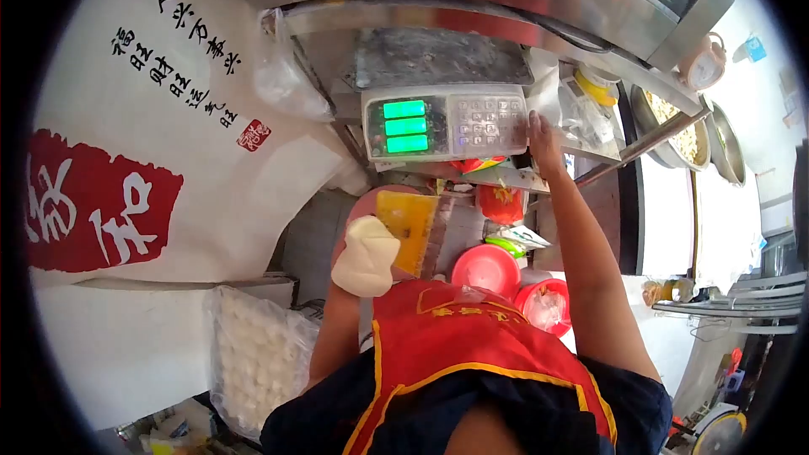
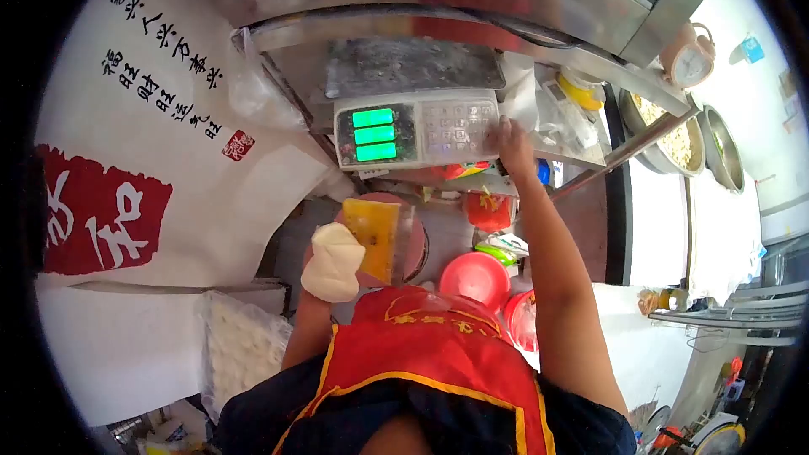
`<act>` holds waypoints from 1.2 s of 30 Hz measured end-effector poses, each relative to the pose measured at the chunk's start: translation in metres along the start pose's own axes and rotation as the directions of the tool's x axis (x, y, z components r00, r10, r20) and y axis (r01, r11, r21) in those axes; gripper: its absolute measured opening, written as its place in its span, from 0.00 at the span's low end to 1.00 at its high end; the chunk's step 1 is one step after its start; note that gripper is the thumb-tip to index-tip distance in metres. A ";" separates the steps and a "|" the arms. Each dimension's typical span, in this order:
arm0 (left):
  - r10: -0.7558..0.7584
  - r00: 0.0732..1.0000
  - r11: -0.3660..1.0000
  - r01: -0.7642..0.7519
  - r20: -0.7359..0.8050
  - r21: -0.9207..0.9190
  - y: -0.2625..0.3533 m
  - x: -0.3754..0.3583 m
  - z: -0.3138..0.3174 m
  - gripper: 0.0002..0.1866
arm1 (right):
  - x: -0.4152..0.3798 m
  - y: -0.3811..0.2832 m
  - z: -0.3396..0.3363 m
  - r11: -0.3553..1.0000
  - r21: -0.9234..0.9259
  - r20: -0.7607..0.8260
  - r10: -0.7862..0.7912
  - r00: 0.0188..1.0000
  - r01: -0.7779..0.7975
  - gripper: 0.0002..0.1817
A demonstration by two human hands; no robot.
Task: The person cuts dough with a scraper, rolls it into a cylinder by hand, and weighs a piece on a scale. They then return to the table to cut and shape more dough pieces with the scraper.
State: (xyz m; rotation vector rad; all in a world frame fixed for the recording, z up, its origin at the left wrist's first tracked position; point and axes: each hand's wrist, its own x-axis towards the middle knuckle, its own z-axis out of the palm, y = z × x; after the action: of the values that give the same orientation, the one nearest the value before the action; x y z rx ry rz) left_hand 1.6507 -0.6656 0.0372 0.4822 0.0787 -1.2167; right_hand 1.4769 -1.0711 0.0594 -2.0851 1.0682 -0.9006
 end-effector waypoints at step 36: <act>0.232 0.972 0.973 -0.232 -0.049 -0.002 0.034 -0.016 -0.033 0.22 | 0.066 0.004 0.044 0.358 0.564 0.705 0.260 0.660 -0.744 0.34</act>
State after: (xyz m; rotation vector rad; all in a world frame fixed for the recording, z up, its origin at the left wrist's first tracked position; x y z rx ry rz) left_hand 1.6824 -0.6296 0.0233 0.5000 0.0664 -0.9752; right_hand 1.5392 -1.1196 0.0495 -0.9157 0.7015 -0.3219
